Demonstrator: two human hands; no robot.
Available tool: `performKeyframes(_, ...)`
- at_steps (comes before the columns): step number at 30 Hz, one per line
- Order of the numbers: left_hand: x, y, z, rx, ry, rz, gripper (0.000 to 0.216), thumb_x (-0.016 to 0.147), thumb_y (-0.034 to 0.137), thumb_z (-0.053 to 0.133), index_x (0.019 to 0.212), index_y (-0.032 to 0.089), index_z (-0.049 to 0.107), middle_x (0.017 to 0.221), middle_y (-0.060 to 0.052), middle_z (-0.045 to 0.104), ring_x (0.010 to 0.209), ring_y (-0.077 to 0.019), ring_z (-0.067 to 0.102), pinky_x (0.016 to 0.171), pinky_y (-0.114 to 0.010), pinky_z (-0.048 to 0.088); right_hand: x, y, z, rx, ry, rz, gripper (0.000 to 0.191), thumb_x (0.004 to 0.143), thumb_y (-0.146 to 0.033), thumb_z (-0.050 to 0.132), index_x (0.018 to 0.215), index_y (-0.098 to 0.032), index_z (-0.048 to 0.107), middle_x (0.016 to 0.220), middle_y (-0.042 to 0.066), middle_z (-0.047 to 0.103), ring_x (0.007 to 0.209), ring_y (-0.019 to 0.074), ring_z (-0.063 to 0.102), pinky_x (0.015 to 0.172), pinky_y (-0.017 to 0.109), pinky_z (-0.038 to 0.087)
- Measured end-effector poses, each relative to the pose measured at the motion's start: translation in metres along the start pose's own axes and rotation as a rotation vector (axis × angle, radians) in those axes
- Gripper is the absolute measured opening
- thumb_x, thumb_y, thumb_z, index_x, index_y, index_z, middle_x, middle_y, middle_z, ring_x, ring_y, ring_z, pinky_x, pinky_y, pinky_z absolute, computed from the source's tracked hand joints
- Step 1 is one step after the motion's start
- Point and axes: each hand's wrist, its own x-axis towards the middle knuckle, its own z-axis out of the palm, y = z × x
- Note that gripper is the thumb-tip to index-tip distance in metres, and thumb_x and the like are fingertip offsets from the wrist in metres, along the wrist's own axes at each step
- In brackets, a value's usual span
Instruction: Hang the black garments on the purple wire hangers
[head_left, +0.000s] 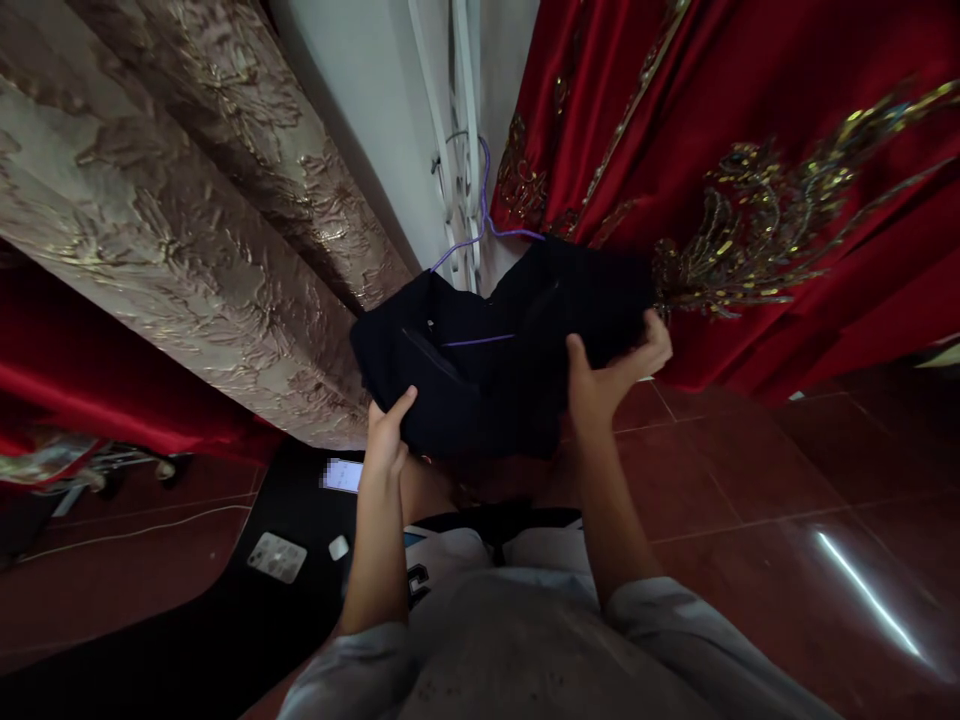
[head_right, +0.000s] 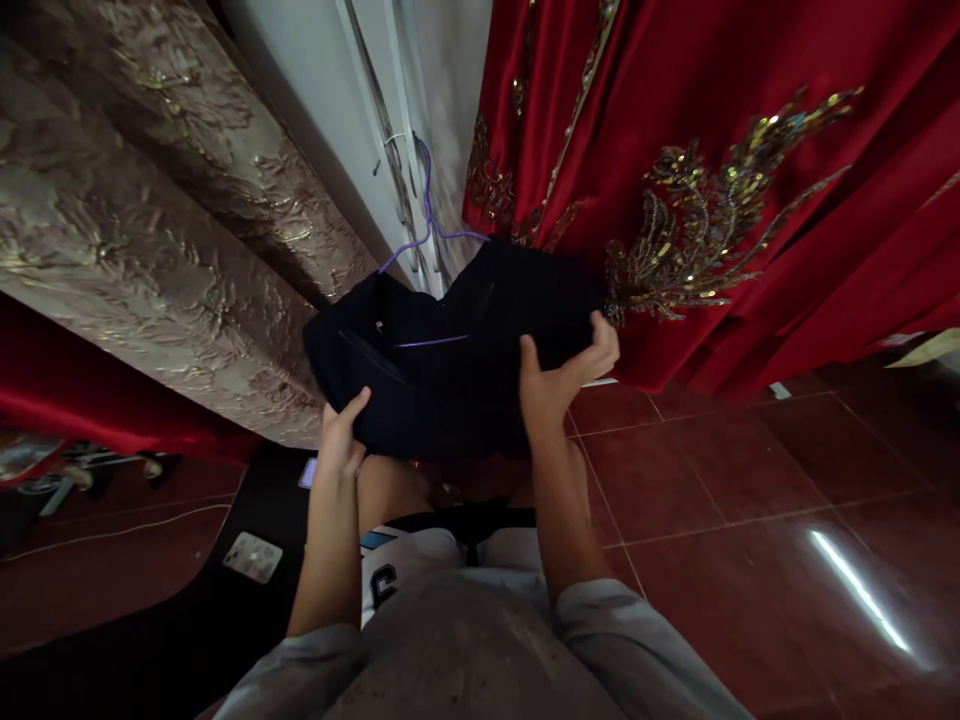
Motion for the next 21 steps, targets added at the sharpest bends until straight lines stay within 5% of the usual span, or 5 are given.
performKeyframes(5, -0.014, -0.013, 0.008, -0.041, 0.007, -0.021, 0.041, 0.068, 0.023, 0.090, 0.106, 0.018, 0.073, 0.113, -0.010, 0.079, 0.108, -0.0270, 0.075, 0.106, -0.043, 0.059, -0.070, -0.014, 0.036, 0.123, -0.706, 0.340, 0.042, 0.088, -0.062, 0.062, 0.079, -0.021, 0.055, 0.072, 0.004, 0.062, 0.068, 0.0182, 0.059, 0.068, 0.032, 0.046)
performKeyframes(8, -0.023, -0.018, 0.011, -0.051, 0.007, -0.003, 0.041, 0.068, 0.024, 0.091, 0.106, 0.018, 0.075, 0.111, -0.010, 0.079, 0.108, -0.0273, 0.075, 0.106, -0.041, 0.059, -0.100, -0.010, 0.047, 0.190, -0.951, 0.491, 0.042, 0.094, -0.056, 0.049, 0.071, -0.021, 0.054, 0.064, 0.004, 0.064, 0.061, 0.0155, 0.057, 0.062, 0.028, 0.042)
performKeyframes(11, -0.029, -0.022, 0.008, -0.047, -0.037, 0.015, 0.043, 0.069, 0.028, 0.092, 0.107, 0.019, 0.075, 0.111, -0.010, 0.079, 0.112, -0.0280, 0.074, 0.107, -0.041, 0.058, -0.109, -0.003, 0.047, 0.285, -0.998, 0.580, 0.037, 0.093, -0.052, 0.049, 0.074, -0.021, 0.057, 0.069, 0.004, 0.068, 0.057, 0.0136, 0.056, 0.060, 0.027, 0.041)
performKeyframes(16, -0.017, -0.034, -0.007, 0.013, -0.012, 0.102, 0.046, 0.071, 0.035, 0.091, 0.109, 0.017, 0.073, 0.114, -0.011, 0.077, 0.114, -0.0280, 0.072, 0.113, -0.044, 0.052, -0.098, 0.000, 0.031, 0.336, -0.802, 0.662, 0.036, 0.084, -0.044, 0.060, 0.059, -0.022, 0.047, 0.055, -0.001, 0.053, 0.051, 0.0108, 0.046, 0.054, 0.027, 0.034)
performKeyframes(21, -0.007, -0.058, -0.012, 0.250, 0.117, 0.526, 0.067, 0.076, 0.029, 0.084, 0.137, 0.023, 0.057, 0.151, -0.011, 0.056, 0.143, -0.0265, 0.052, 0.125, -0.043, 0.036, -0.094, 0.004, 0.010, 0.367, -0.907, 0.675, 0.044, 0.084, -0.050, 0.067, 0.055, -0.019, 0.055, 0.050, -0.003, 0.046, 0.051, 0.0100, 0.043, 0.056, 0.026, 0.033)
